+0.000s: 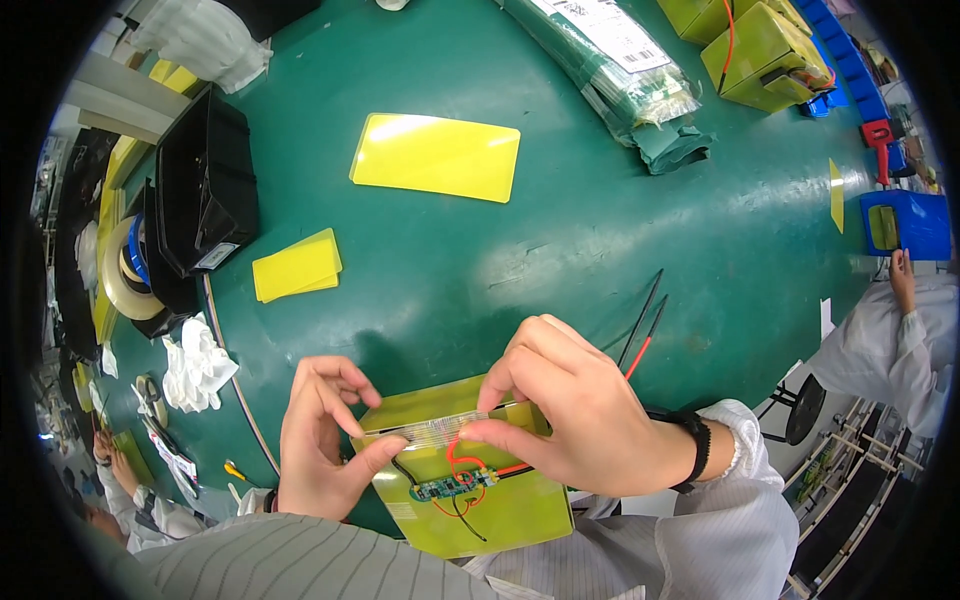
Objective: Assembling and applying mesh and adhesive to a battery or electronic component at a manufacturing workstation.
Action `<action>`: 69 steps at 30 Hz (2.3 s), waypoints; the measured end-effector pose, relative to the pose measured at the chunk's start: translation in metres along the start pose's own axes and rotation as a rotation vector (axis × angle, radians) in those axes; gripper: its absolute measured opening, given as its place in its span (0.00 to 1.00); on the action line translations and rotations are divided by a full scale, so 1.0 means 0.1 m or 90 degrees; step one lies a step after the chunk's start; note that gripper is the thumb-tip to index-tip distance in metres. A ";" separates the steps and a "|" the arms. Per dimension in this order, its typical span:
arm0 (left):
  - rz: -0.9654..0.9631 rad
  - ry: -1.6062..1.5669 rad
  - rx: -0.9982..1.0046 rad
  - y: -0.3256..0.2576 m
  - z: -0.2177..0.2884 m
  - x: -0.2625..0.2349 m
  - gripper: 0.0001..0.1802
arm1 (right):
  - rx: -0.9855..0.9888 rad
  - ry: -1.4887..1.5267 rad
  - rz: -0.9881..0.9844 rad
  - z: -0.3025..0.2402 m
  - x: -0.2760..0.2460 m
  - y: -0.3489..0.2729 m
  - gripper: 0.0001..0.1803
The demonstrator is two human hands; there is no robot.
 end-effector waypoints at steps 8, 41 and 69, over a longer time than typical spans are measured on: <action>0.015 -0.165 -0.062 -0.04 -0.11 0.07 0.21 | 0.067 0.047 -0.014 0.07 -0.01 0.06 0.26; -0.099 0.207 0.128 0.03 0.28 0.14 0.38 | 0.092 0.177 -0.138 0.20 0.14 0.10 0.10; -0.086 0.232 0.130 0.02 0.30 0.11 0.38 | -0.031 0.003 -0.061 0.01 0.04 0.02 0.19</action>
Point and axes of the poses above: each hand's wrist, its own y-axis towards the middle knuckle, its own x-axis out of the palm, z = x × y, the point moved 10 cm from there along y, towards the middle knuckle, and after that the axes turned 7 degrees about x, right-handed, at the moved point
